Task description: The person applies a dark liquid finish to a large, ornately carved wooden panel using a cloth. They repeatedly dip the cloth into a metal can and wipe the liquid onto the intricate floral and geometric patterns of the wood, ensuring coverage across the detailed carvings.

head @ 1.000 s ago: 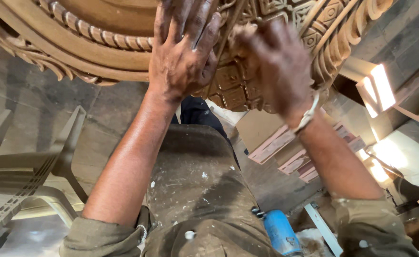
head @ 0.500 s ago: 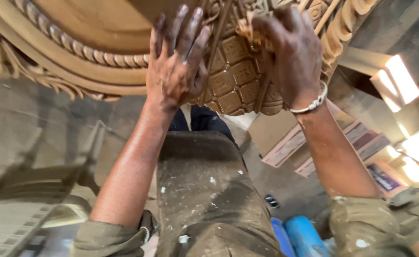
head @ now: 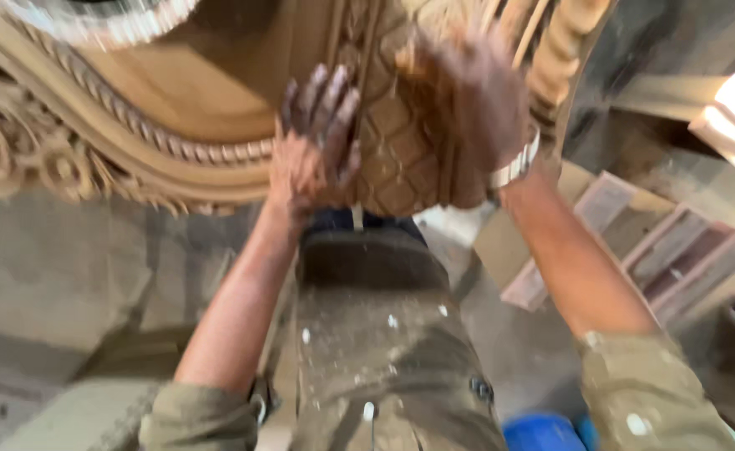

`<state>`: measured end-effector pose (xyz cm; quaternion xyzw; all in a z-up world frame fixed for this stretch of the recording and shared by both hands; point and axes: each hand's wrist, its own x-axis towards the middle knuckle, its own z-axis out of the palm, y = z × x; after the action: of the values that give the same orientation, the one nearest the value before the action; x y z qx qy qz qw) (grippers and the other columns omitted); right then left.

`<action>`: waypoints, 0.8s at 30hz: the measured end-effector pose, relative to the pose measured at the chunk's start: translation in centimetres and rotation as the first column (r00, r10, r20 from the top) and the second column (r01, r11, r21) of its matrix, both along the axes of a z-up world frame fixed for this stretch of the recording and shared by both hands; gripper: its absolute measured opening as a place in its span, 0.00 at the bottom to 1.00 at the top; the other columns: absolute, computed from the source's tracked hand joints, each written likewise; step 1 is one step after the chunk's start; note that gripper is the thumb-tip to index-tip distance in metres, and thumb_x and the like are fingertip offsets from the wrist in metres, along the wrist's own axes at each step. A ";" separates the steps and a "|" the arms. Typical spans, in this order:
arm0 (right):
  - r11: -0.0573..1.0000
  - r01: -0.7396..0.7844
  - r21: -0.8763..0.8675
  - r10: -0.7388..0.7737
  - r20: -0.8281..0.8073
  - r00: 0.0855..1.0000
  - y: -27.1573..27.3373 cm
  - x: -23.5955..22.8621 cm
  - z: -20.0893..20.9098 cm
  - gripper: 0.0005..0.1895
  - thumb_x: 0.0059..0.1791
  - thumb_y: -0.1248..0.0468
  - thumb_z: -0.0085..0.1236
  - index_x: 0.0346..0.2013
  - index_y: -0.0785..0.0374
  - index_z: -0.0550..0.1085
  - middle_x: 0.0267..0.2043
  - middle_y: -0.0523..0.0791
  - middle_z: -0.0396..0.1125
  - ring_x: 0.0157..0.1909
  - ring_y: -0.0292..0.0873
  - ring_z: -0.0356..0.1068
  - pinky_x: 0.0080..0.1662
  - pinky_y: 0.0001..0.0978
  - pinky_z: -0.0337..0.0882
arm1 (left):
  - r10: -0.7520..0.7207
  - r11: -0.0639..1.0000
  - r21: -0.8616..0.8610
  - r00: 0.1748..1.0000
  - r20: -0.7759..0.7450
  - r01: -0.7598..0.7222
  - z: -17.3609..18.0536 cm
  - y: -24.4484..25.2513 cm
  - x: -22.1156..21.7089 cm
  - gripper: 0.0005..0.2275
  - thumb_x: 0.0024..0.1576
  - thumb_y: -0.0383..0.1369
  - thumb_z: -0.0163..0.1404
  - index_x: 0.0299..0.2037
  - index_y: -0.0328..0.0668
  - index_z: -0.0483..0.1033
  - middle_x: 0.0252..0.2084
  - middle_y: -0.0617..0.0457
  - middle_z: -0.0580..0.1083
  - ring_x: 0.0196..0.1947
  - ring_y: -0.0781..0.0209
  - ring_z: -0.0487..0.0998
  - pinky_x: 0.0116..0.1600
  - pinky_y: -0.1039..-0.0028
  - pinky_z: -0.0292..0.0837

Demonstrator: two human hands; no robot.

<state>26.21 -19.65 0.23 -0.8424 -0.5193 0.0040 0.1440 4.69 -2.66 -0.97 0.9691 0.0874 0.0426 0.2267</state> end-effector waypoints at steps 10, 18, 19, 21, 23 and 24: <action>0.985 0.162 -0.058 -0.157 0.087 0.984 -0.6 -0.8 2.7 0.16 0.50 0.66 0.65 0.52 0.52 0.78 0.45 0.45 0.67 0.42 0.43 0.69 0.37 0.34 0.72 | -0.092 0.996 0.026 0.984 0.155 0.089 -2.3 4.1 6.4 0.27 0.63 0.34 0.50 0.74 0.37 0.61 0.76 0.38 0.58 0.78 0.42 0.53 0.81 0.50 0.42; 0.971 0.202 -0.126 -0.205 -0.016 0.979 -2.6 -7.4 3.6 0.12 0.52 0.63 0.65 0.51 0.54 0.80 0.44 0.45 0.66 0.41 0.44 0.67 0.37 0.34 0.71 | -0.148 0.985 -0.064 0.979 0.141 0.158 -2.5 5.2 6.2 0.28 0.63 0.35 0.51 0.74 0.36 0.63 0.76 0.38 0.57 0.78 0.41 0.51 0.81 0.48 0.38; 0.962 0.230 -0.147 -0.236 -0.023 0.971 -2.4 -6.0 2.7 0.09 0.55 0.63 0.65 0.50 0.54 0.80 0.44 0.45 0.66 0.39 0.43 0.66 0.35 0.33 0.69 | -0.154 0.984 -0.068 0.977 0.148 0.165 -2.5 5.3 6.3 0.28 0.63 0.35 0.51 0.74 0.36 0.63 0.77 0.38 0.57 0.78 0.40 0.50 0.81 0.48 0.37; 0.943 0.297 -0.151 -0.299 0.012 0.954 -2.2 -3.9 1.6 0.06 0.56 0.64 0.64 0.48 0.54 0.80 0.44 0.45 0.66 0.40 0.43 0.66 0.34 0.31 0.68 | -0.154 0.981 -0.094 0.977 0.147 0.169 -2.3 5.3 6.3 0.28 0.62 0.35 0.51 0.73 0.37 0.64 0.77 0.39 0.58 0.78 0.41 0.51 0.81 0.48 0.37; 0.923 0.367 -0.114 -0.359 0.089 0.929 -2.2 -2.3 1.7 0.08 0.54 0.66 0.65 0.47 0.54 0.80 0.46 0.46 0.66 0.45 0.44 0.67 0.37 0.32 0.70 | -0.154 0.978 -0.118 0.977 0.146 0.172 -2.1 5.3 6.3 0.27 0.62 0.35 0.52 0.73 0.38 0.64 0.77 0.40 0.58 0.78 0.42 0.51 0.82 0.48 0.37; 0.927 0.357 -0.111 -0.352 0.063 0.934 -2.0 -2.6 1.9 0.08 0.55 0.65 0.66 0.49 0.54 0.79 0.46 0.46 0.66 0.45 0.44 0.67 0.38 0.34 0.70 | -0.153 0.976 -0.130 0.977 0.145 0.172 -2.1 5.3 6.2 0.27 0.62 0.35 0.52 0.72 0.38 0.65 0.77 0.40 0.58 0.79 0.42 0.52 0.82 0.49 0.38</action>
<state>23.63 -21.69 2.09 -0.9293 -0.3603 -0.0083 0.0805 10.86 2.61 -3.03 0.9494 -0.0051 0.0826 0.3029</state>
